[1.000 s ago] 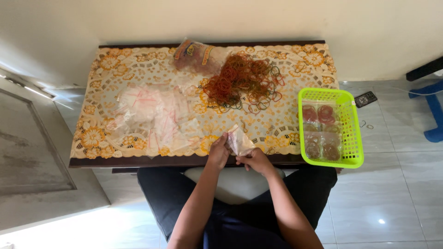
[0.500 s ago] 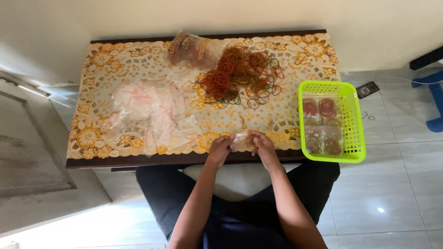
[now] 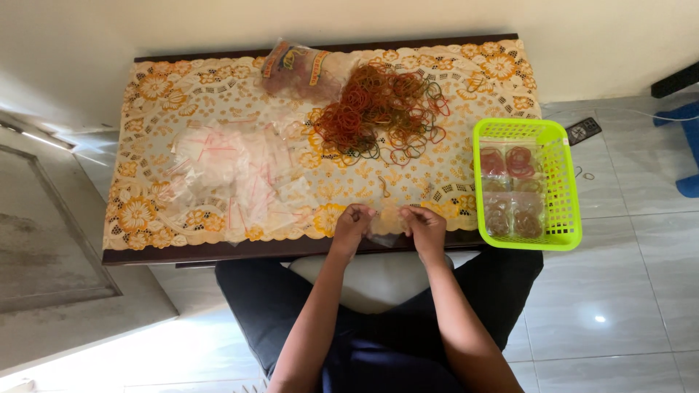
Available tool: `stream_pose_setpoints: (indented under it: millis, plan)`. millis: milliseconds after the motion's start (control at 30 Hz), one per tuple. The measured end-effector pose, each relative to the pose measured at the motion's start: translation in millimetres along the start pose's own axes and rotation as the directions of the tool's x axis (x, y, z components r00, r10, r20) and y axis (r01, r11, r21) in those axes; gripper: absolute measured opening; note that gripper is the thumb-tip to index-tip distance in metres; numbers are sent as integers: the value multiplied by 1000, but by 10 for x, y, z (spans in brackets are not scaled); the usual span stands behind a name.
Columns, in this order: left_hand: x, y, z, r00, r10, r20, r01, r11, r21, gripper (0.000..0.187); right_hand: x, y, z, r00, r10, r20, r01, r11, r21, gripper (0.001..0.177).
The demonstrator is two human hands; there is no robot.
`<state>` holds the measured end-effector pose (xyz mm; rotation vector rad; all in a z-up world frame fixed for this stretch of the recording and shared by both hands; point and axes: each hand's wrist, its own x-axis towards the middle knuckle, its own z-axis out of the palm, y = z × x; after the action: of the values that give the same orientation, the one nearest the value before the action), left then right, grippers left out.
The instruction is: Packaging small quantities of rubber bands into plastic bags
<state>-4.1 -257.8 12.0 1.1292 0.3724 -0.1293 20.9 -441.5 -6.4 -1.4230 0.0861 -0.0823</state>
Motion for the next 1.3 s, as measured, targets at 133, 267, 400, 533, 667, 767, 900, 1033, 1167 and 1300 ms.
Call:
stream_pose_setpoints:
  millis: [133,267,400,533,667,767,900,1033,1167,1300]
  plan:
    - [48,-124,-45,1000,-29,-7,29,999,-42,30,-96,-125,17,1000,-21,0,21,995,-94,19]
    - [-2,-57,-17,998,-61,8,61,998,-23,17,-164,-185,125,995,-64,78,77,981,-181,15]
    - [-11,-53,-27,999,-34,40,33,999,15,21,-204,-236,171,965,-162,208,219,930,-295,10]
    - [15,-91,-57,998,-46,50,47,999,-7,23,-225,-156,152,969,-138,205,206,909,-361,10]
    - [45,-121,-67,998,-64,22,65,996,-65,22,-258,-156,154,960,-142,242,227,899,-375,13]
    - [-2,-29,-31,997,-60,49,62,997,-47,25,-265,-164,183,953,-158,258,247,899,-361,14]
    - [-37,33,3,996,-52,67,53,998,-23,21,-234,-107,178,943,-193,269,282,895,-346,16]
    - [-37,23,-3,996,-60,64,61,998,-22,20,-186,-27,152,939,-220,266,309,878,-365,16]
    - [-18,47,17,996,-66,53,67,998,-16,20,-134,-54,188,936,-227,269,310,894,-324,20]
    - [-34,25,-7,997,-65,42,65,998,18,20,-158,-75,215,937,-213,276,293,910,-294,23]
